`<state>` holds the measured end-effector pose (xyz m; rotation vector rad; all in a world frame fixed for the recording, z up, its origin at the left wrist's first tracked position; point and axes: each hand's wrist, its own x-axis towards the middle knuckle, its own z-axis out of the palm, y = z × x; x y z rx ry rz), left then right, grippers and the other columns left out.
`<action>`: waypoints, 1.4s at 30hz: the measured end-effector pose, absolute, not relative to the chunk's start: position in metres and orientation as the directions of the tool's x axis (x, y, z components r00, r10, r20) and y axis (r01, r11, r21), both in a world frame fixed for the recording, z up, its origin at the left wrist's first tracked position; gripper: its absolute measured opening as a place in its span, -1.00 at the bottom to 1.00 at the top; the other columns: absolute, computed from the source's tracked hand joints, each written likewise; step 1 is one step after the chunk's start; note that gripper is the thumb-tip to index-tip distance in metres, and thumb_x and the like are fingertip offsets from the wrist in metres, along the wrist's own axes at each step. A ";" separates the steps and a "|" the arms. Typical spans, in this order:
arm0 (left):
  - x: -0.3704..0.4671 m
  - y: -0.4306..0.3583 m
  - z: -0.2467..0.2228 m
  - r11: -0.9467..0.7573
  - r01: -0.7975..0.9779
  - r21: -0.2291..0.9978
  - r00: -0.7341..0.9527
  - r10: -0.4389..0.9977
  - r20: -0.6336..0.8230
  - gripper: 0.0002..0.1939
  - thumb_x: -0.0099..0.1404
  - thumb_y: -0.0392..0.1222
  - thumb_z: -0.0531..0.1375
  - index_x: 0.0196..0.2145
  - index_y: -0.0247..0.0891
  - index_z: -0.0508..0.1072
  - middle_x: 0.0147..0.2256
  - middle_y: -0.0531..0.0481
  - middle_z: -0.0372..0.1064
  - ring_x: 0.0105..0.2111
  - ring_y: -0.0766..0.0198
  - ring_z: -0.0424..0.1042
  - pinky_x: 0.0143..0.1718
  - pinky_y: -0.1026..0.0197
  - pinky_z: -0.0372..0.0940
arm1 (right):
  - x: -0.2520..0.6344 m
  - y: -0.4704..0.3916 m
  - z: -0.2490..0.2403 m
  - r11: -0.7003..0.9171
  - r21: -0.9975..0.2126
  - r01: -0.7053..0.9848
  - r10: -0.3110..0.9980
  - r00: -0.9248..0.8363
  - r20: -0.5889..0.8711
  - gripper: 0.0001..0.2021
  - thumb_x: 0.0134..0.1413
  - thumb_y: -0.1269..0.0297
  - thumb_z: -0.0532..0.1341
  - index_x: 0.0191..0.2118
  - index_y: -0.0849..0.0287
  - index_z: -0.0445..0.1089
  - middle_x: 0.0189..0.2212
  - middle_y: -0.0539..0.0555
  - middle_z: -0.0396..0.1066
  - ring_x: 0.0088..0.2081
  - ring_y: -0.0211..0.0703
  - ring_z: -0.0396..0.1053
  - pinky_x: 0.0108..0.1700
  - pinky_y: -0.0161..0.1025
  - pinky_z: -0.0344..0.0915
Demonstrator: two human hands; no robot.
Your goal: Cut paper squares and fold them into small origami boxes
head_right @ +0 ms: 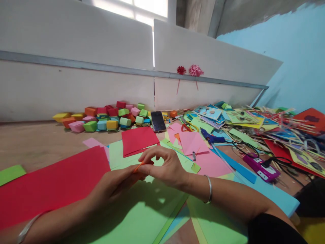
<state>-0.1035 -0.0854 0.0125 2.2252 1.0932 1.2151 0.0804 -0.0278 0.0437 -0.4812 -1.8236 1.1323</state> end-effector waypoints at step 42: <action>-0.095 -0.099 0.037 -0.618 0.537 0.575 0.184 0.750 0.635 -0.75 0.27 -0.26 0.18 -0.57 -0.24 0.39 -0.63 0.10 0.33 -0.64 0.43 0.26 -0.63 0.42 0.14 | 0.083 -0.035 0.046 0.603 -0.798 -0.022 0.632 -0.598 0.494 -0.90 0.04 0.35 0.33 -0.47 0.17 0.51 -0.52 -0.01 0.44 -0.46 -0.29 0.34 -0.38 -0.32 0.30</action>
